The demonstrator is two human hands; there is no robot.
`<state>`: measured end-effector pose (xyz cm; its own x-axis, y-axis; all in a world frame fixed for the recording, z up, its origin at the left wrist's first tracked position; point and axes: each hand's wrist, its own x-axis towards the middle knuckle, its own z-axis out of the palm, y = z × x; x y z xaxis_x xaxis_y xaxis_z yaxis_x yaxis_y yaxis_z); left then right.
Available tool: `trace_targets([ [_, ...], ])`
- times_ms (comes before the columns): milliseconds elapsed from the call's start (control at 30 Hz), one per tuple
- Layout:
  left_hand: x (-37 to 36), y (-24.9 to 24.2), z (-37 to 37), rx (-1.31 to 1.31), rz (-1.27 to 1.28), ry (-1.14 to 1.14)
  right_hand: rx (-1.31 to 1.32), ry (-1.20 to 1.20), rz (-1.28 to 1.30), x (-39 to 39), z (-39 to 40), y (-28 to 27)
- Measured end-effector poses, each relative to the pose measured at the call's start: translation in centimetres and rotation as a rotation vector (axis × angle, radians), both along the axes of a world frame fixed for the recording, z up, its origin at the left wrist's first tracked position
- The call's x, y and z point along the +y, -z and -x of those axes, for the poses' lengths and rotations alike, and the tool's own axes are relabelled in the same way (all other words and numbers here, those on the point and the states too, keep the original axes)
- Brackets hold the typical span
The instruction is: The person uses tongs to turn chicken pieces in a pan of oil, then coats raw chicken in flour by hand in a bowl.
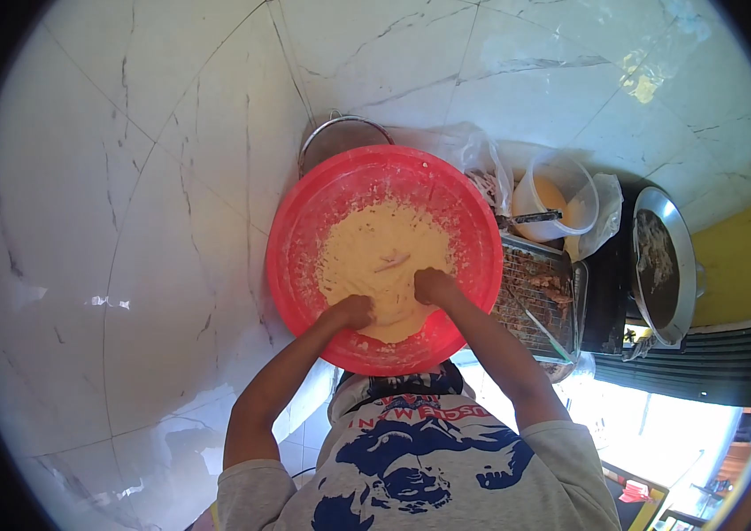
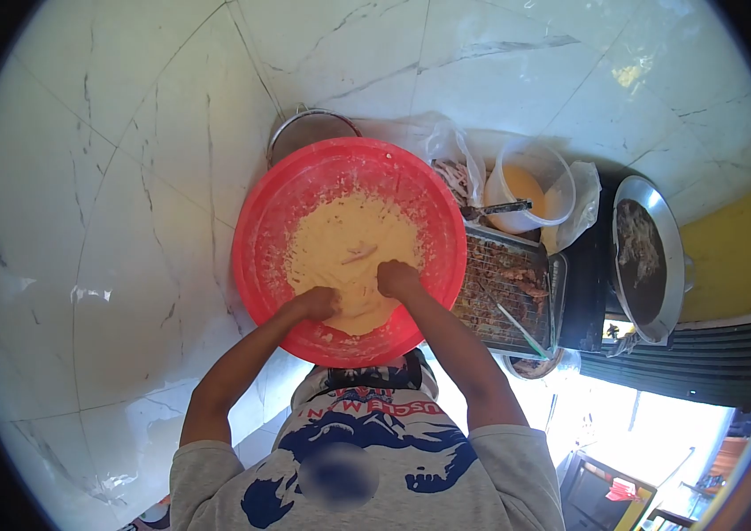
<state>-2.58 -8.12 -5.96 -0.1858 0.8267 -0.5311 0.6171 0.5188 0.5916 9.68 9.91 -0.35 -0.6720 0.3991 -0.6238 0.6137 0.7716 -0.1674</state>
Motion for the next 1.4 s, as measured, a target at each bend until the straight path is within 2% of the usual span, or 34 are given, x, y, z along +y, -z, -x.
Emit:
trace_targets([
  [33,0.1,0.7,-0.5,0.002,-0.007,0.141,0.001,0.002,0.003,-0.6,0.0,0.8],
  [67,0.4,1.4,-0.8,0.007,-0.018,0.282,-0.067,-0.044,0.136,-1.3,0.2,1.6],
  [100,0.7,0.6,-1.0,0.009,-0.021,0.283,-0.136,-0.091,0.266,-1.7,0.4,2.0],
  [133,0.6,-0.9,-1.6,-0.158,0.002,0.232,-0.138,-0.091,0.265,-1.9,0.6,1.9],
  [167,0.6,-2.4,-2.0,-0.325,0.026,0.178,-0.135,-0.167,0.379,-2.0,0.8,1.9],
  [200,0.8,-3.6,-2.2,-0.326,0.025,0.173,-0.134,-0.244,0.494,-2.2,0.9,1.8],
  [233,1.0,-4.6,-2.2,-0.271,0.059,0.189,-0.135,-0.247,0.498,-2.3,0.8,0.3],
  [300,1.2,-5.2,-1.9,-0.217,0.092,0.206,-0.128,-0.028,0.652,-1.7,0.4,-3.2],
  [367,0.9,-5.1,-1.4,-0.230,-0.028,0.148,-0.166,-0.025,0.604,-1.0,0.5,-5.3],
  [433,0.4,-3.7,-1.0,-0.189,-0.086,0.110,-0.204,-0.020,0.559,-0.8,0.2,-5.0],
  [500,0.2,-2.0,-0.8,-0.144,-0.147,0.082,-0.058,-0.219,0.077,-0.6,-0.1,-2.4],
  [533,0.0,-1.2,-0.9,-0.099,-0.162,0.070,-0.058,-0.214,0.077,-0.8,-0.3,-1.2],
  [600,0.1,-0.7,-1.0,-0.050,-0.180,0.062,0.041,-0.341,0.250,-1.5,-0.3,0.5],
  [667,0.5,-2.5,-2.0,-0.114,0.001,0.273,-0.019,-0.383,0.307,-3.3,-0.6,-0.7],
  [700,0.8,-4.5,-2.4,-0.114,0.001,0.273,-0.082,-0.430,0.365,-3.8,-0.6,-1.2],
  [767,1.4,-8.2,-2.7,-0.273,0.221,0.243,-0.143,-0.422,0.404,-3.8,-0.3,-1.1],
  [833,1.5,-3.9,-1.7,-0.261,0.220,0.313,-0.206,-0.414,0.445,-3.5,0.1,-1.1],
  [900,1.0,-2.1,-0.8,-0.247,0.215,0.385,-0.264,-0.165,0.614,-2.2,0.2,-0.8],
  [933,0.5,-2.0,-0.4,-0.274,0.110,0.260,-0.265,-0.166,0.614,-1.8,-0.1,-0.5],
  [967,0.1,-1.9,-0.1,-0.300,0.006,0.134,-0.075,-0.168,0.561,-1.5,-0.3,-0.1],
  [1000,0.0,-1.8,0.0,-0.300,0.006,0.134,0.114,-0.169,0.505,-1.2,-0.3,0.5],
  [1033,-0.1,-1.7,0.0,-0.202,-0.046,0.145,0.114,-0.170,0.505,-1.3,-0.3,1.3],
  [1100,0.0,-2.0,-0.3,-0.103,-0.099,0.156,0.044,-0.352,0.330,-2.0,-0.4,2.6],
  [1167,0.5,-3.4,-1.6,-0.075,0.085,0.314,-0.030,-0.428,0.360,-3.7,-0.2,-1.0],
  [1200,0.6,-4.0,-2.1,-0.076,0.083,0.314,-0.106,-0.507,0.391,-4.2,-0.2,-2.4],
  [1300,0.9,-4.6,-2.3,-0.090,0.062,0.381,-0.088,-0.460,0.404,-4.4,-0.3,-1.8],
  [1333,1.1,-4.1,-1.7,-0.150,0.125,0.405,-0.090,-0.460,0.406,-4.1,-0.3,-1.9],
  [1400,1.2,-3.6,-0.7,-0.208,0.188,0.429,-0.170,-0.297,0.585,-2.9,-0.1,-2.0],
])
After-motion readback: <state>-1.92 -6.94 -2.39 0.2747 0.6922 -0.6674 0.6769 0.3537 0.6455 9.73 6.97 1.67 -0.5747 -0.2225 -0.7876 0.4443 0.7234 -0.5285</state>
